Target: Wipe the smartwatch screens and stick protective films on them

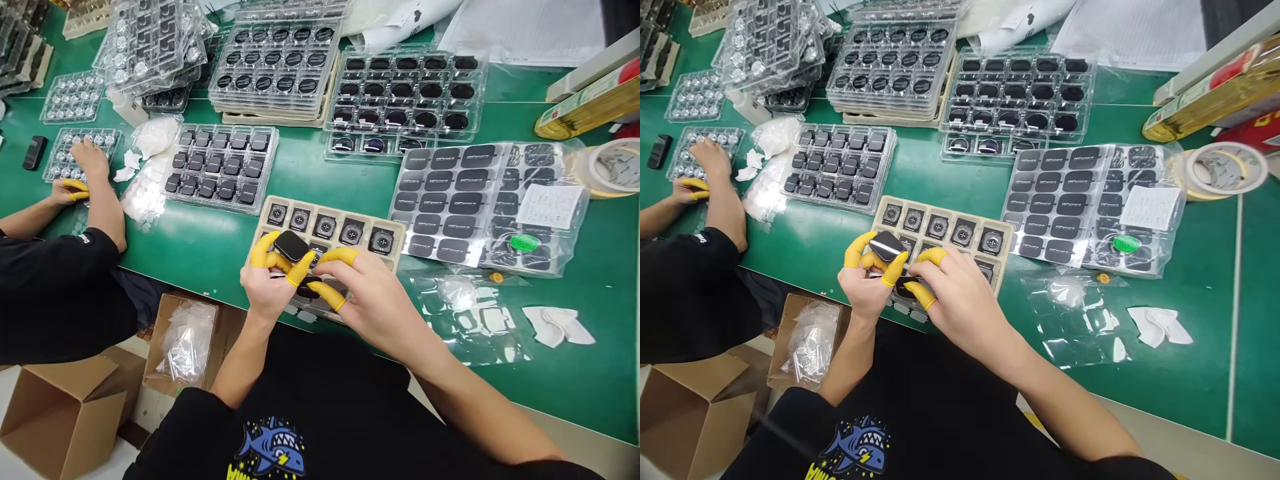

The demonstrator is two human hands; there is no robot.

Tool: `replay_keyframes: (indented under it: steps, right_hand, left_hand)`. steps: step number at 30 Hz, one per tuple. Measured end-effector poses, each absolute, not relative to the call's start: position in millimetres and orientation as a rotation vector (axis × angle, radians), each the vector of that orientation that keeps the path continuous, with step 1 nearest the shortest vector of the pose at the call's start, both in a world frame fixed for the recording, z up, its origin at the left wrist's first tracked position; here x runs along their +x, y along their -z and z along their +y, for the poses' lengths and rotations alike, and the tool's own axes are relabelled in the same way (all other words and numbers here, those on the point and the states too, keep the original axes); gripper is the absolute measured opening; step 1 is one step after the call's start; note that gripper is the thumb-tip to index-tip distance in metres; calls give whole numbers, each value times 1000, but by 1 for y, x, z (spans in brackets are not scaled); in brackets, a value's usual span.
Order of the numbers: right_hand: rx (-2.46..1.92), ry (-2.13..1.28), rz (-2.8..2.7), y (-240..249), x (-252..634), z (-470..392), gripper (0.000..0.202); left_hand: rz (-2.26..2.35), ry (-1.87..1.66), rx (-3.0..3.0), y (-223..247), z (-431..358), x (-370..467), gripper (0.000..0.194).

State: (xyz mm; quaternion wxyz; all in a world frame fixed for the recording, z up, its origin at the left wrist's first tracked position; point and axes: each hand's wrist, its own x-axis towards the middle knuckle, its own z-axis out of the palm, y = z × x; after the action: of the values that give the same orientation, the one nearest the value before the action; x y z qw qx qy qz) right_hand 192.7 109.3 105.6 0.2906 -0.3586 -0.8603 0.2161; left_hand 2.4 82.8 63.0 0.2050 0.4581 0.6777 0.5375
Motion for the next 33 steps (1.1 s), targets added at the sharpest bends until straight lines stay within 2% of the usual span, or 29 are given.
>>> replay_keyframes:
  steps: [2, 11, 16, 22, 28, 33]
  right_hand:
    - [-944, -602, -2305, -106, 192, 112, 5]
    - [-976, -798, -2319, -106, 191, 114, 15]
    - [-982, -834, -2341, -107, 191, 114, 13]
    - [-895, -752, -2327, -101, 189, 107, 14]
    - [-742, -543, -2376, -102, 185, 102, 25]
    - [-750, -490, -2340, -101, 183, 100, 12]
  left_hand:
    - [1871, -1511, 1319, -59, 82, 1, 63]
    - [1828, -1579, 1369, -54, 82, -2, 61]
    - [1841, -1560, 1308, -56, 82, 0, 64]
    - [1873, -1528, 1207, -61, 84, 4, 64]
    - [1894, -1458, 1123, -64, 86, 2, 70]
    - [1899, -1448, 1123, -64, 85, 1, 74]
